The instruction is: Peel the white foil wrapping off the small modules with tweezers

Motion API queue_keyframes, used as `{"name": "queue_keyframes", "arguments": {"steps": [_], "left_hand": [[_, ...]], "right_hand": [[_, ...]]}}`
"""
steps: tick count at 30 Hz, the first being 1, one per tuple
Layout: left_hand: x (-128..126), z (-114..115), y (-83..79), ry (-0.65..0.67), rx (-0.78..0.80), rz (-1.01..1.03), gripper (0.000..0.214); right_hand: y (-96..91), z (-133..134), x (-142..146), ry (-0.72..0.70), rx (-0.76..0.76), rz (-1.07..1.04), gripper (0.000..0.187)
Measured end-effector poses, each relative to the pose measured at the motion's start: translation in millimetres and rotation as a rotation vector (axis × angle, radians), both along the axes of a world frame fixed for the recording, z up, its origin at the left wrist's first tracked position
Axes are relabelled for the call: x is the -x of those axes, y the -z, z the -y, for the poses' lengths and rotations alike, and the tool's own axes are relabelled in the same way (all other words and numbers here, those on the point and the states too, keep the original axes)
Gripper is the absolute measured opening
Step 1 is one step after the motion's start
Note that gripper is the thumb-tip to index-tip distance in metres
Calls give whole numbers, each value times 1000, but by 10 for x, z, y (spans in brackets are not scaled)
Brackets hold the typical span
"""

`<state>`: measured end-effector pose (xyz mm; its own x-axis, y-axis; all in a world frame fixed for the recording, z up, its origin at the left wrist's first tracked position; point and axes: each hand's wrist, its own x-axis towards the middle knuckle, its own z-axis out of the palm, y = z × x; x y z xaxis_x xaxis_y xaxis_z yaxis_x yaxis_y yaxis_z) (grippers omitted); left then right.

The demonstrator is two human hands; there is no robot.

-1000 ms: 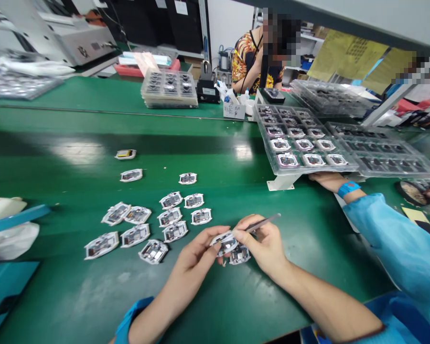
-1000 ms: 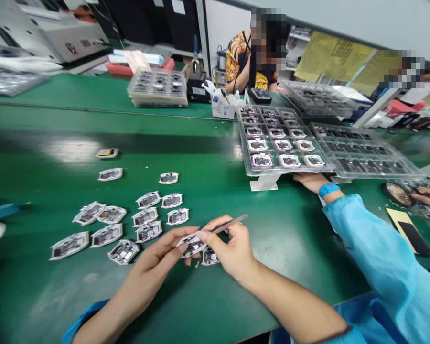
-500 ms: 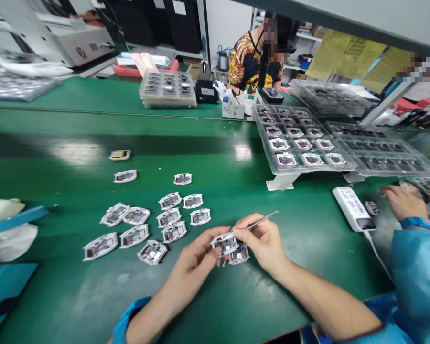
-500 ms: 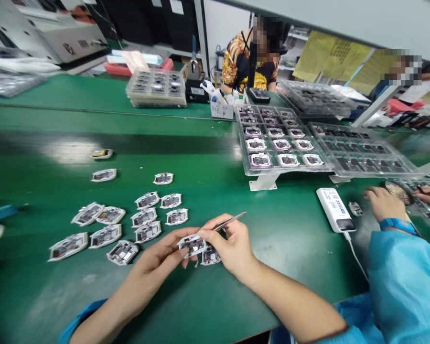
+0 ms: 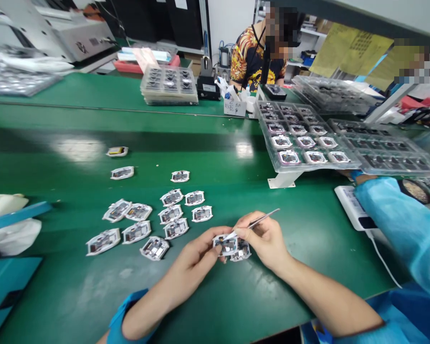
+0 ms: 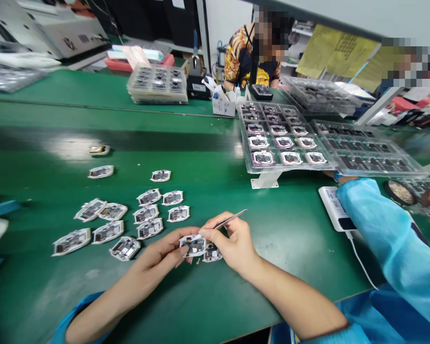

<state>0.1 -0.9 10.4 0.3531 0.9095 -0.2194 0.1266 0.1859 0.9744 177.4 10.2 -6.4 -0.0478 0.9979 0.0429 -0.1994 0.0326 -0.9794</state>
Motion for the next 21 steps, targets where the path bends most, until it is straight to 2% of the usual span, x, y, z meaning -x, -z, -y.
{"name": "queue_keyframes", "arguments": {"steps": [5, 13, 17, 21], "left_hand": [[14, -7, -37, 81, -71, -96, 30], [86, -7, 34, 238, -119, -248, 41], [81, -16, 22, 225, -101, -271, 42], [80, -34, 44, 200, -46, -207, 39]], "right_hand": [[-7, 9, -28, -48, -80, 72, 9], [-2, 9, -44, -80, -136, 119, 8], [-15, 5, -42, -76, -124, 121, 8], [-17, 6, -36, -74, -118, 123, 9]]}}
